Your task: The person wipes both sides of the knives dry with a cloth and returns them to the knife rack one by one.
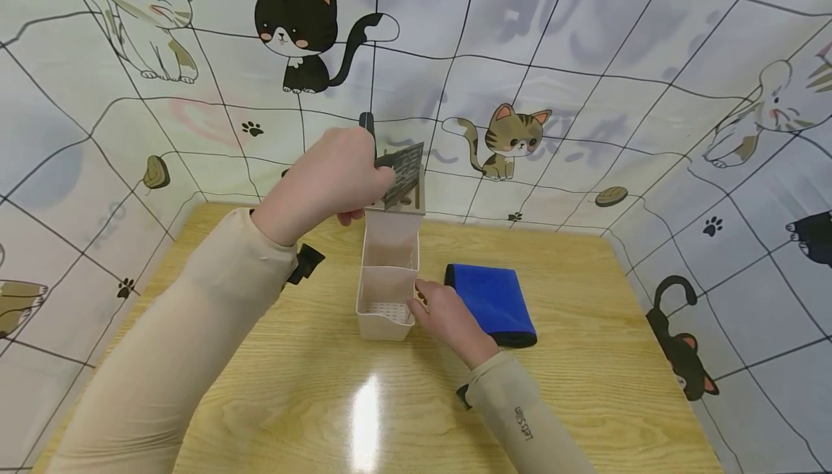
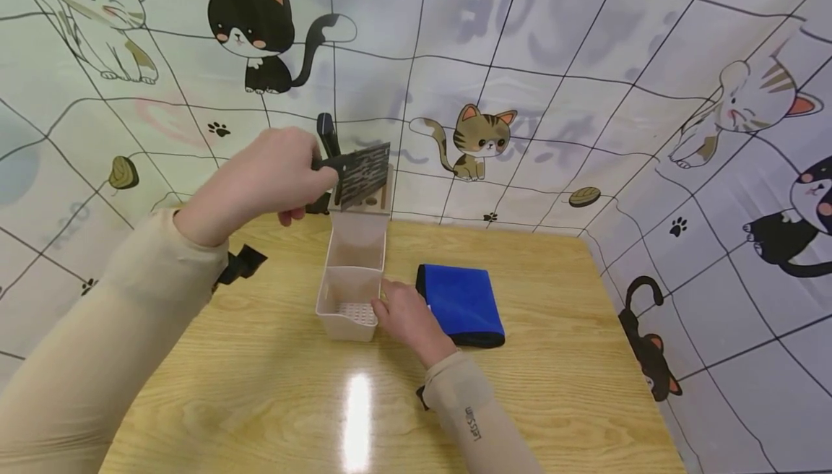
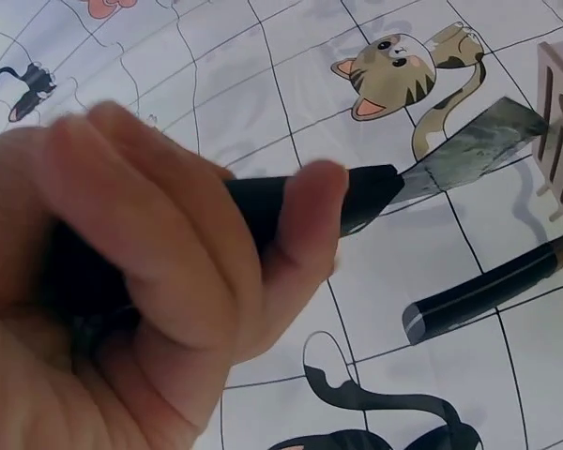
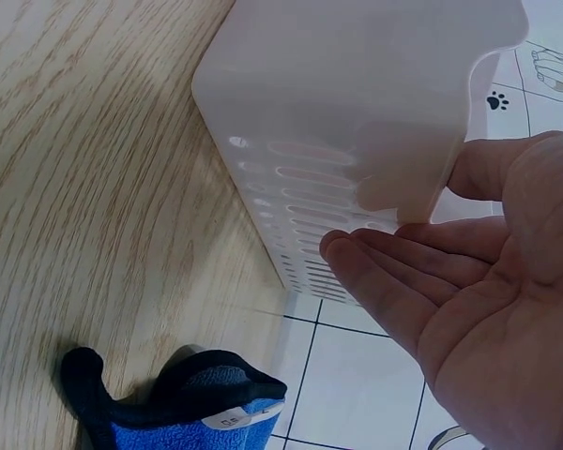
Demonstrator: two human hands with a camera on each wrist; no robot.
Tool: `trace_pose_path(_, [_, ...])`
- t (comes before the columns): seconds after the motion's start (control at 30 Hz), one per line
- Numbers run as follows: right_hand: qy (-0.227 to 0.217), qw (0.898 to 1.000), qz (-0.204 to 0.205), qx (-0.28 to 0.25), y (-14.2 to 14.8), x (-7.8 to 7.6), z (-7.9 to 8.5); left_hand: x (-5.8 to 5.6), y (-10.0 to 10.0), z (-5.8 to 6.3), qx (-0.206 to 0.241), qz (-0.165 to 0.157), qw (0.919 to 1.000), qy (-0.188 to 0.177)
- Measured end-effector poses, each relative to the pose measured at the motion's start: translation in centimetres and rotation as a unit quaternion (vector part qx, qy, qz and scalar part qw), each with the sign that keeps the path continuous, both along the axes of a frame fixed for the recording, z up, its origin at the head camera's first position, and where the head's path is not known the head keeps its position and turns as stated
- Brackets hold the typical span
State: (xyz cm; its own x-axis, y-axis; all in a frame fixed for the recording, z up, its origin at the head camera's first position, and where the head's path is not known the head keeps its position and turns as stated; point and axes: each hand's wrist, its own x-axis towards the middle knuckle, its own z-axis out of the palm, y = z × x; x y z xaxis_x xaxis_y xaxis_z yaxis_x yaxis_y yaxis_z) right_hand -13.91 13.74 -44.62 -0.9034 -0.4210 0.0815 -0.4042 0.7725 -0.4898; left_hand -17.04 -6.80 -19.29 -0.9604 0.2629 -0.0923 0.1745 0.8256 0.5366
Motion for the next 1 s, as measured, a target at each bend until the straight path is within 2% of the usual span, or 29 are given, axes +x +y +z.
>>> trace_pose_path(0.07, [-0.004, 1.000, 0.000, -0.004, 0.0, 0.1, 0.0, 0.0, 0.3, 0.0, 0.014, 0.004, 0.9995, 0.028])
trace_pose_path(0.17, [-0.009, 1.000, -0.001, -0.010, 0.0, 0.1, 0.0, -0.2, 0.6, -0.3, 0.039, 0.009, 0.9952, 0.089])
trace_pose_path(0.3, [-0.014, 1.000, -0.004, -0.013, 0.0, 0.1, 0.0, -0.5, 0.9, -0.7, 0.056, 0.007, 0.9807, 0.187])
trace_pose_path(0.43, [-0.012, 1.000, -0.005, -0.011, 0.0, 0.1, -0.1, -0.7, 1.1, -1.0, 0.070, 0.006, 0.9658, 0.250])
trace_pose_path(0.53, [-0.008, 1.000, -0.007, -0.013, 0.0, 0.1, -0.1, -0.8, 1.2, -1.0, 0.088, 0.008, 0.9609, 0.262])
trace_pose_path(0.73, [-0.001, 1.000, -0.007, -0.016, -0.1, 0.1, -0.2, -1.0, 1.3, -0.8, 0.127, 0.006, 0.9611, 0.245])
trace_pose_path(1.0, [-0.010, 1.000, -0.007, -0.017, 0.0, 0.2, -0.2, -0.9, 1.4, -0.6, 0.117, -0.014, 0.9695, 0.215])
